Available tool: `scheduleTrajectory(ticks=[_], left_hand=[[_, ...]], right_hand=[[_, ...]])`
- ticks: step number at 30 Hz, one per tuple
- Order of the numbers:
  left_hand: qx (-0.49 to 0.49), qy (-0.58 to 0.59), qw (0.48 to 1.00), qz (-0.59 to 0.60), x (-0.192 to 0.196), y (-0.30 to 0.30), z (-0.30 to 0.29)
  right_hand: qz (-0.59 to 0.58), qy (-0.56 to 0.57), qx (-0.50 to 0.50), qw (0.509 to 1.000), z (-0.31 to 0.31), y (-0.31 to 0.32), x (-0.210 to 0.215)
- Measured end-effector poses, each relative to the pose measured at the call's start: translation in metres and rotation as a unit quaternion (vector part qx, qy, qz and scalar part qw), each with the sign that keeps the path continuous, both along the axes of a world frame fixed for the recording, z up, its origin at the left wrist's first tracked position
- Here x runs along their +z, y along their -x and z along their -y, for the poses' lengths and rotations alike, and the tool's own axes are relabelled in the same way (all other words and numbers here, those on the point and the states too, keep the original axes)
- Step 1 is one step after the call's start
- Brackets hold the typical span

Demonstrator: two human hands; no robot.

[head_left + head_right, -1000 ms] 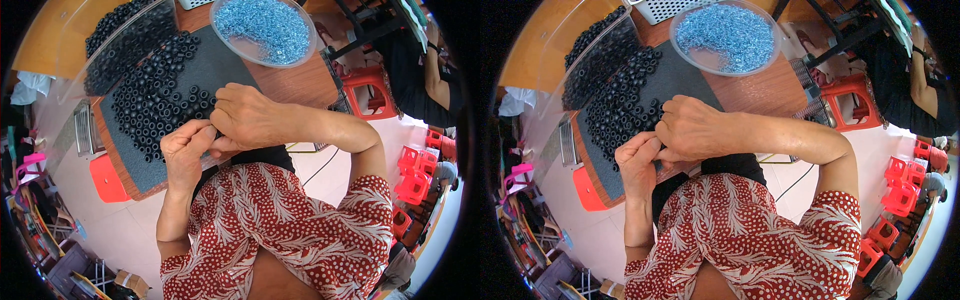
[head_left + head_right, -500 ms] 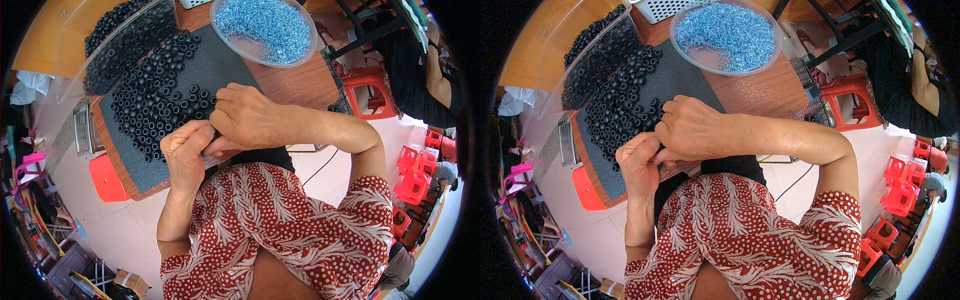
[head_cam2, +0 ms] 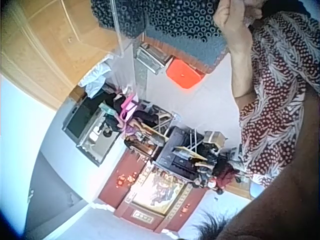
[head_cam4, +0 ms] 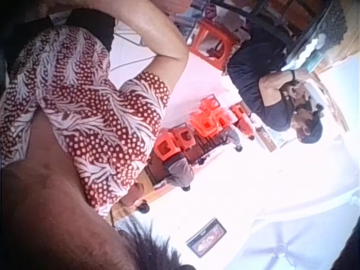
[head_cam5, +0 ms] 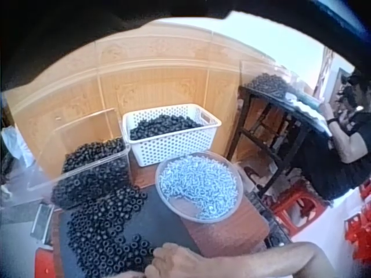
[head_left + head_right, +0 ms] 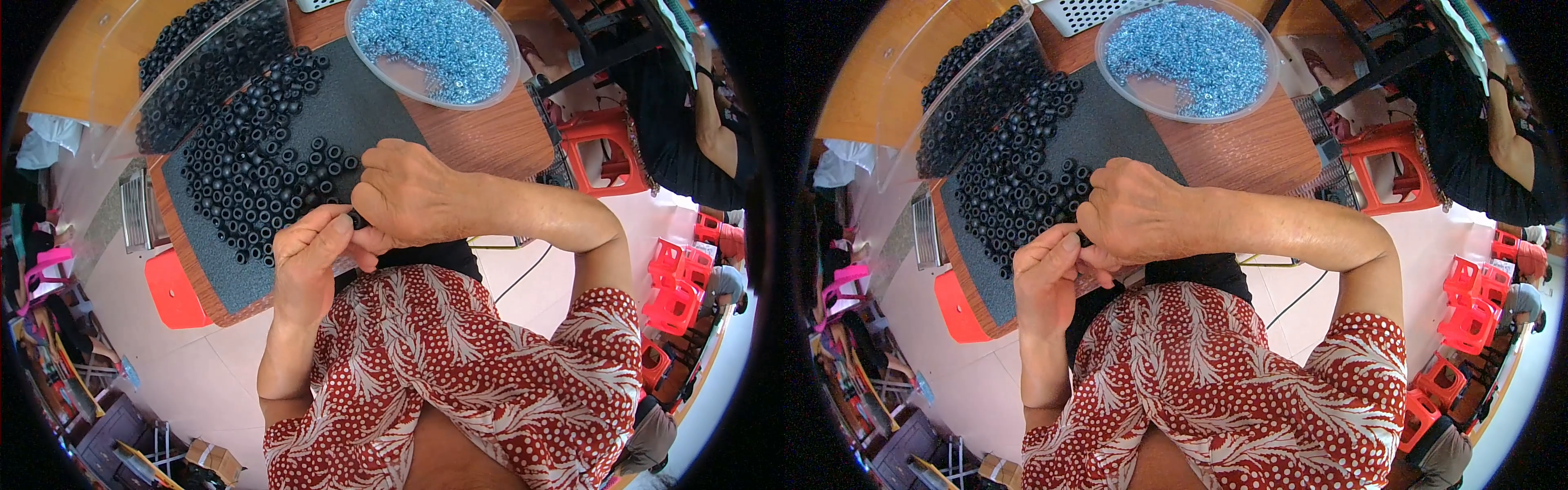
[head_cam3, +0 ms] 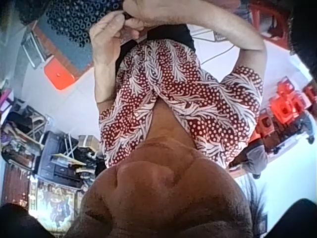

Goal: The person assembles small components by picking up black rubber rings and blue plastic inserts, pressing each insert into a rubber ring by hand, and placing the assembled pieces on the work surface.

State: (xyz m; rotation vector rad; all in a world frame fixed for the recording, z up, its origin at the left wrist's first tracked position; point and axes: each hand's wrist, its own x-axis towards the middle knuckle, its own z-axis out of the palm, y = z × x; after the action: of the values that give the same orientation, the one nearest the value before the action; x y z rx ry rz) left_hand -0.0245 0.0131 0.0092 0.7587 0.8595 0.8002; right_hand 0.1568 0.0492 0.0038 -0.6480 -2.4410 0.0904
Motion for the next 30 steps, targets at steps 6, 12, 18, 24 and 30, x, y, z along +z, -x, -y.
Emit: scheduleTrajectory(ticks=[6, 12, 18, 24, 30], left_hand=[[-0.007, -0.046, 0.999, -0.01, 0.002, -0.002, 0.003], [-0.024, -0.073, 0.995, -0.065, 0.002, -0.002, 0.002], [0.012, -0.088, 0.995, -0.043, 0.001, -0.006, -0.005], [0.018, -0.109, 0.994, -0.021, 0.008, -0.008, -0.017], [0.075, -0.116, 0.99, -0.024, -0.001, -0.014, -0.014]], right_hand=[[-0.074, -0.013, 0.026, 0.997, -0.001, 0.005, -0.007], [-0.065, -0.028, 0.041, 0.997, -0.001, 0.005, -0.007], [-0.067, -0.065, 0.02, 0.995, -0.01, 0.006, -0.008], [-0.042, -0.061, 0.011, 0.997, -0.012, 0.003, 0.002], [-0.011, -0.042, 0.007, 0.999, -0.009, 0.003, 0.001]])
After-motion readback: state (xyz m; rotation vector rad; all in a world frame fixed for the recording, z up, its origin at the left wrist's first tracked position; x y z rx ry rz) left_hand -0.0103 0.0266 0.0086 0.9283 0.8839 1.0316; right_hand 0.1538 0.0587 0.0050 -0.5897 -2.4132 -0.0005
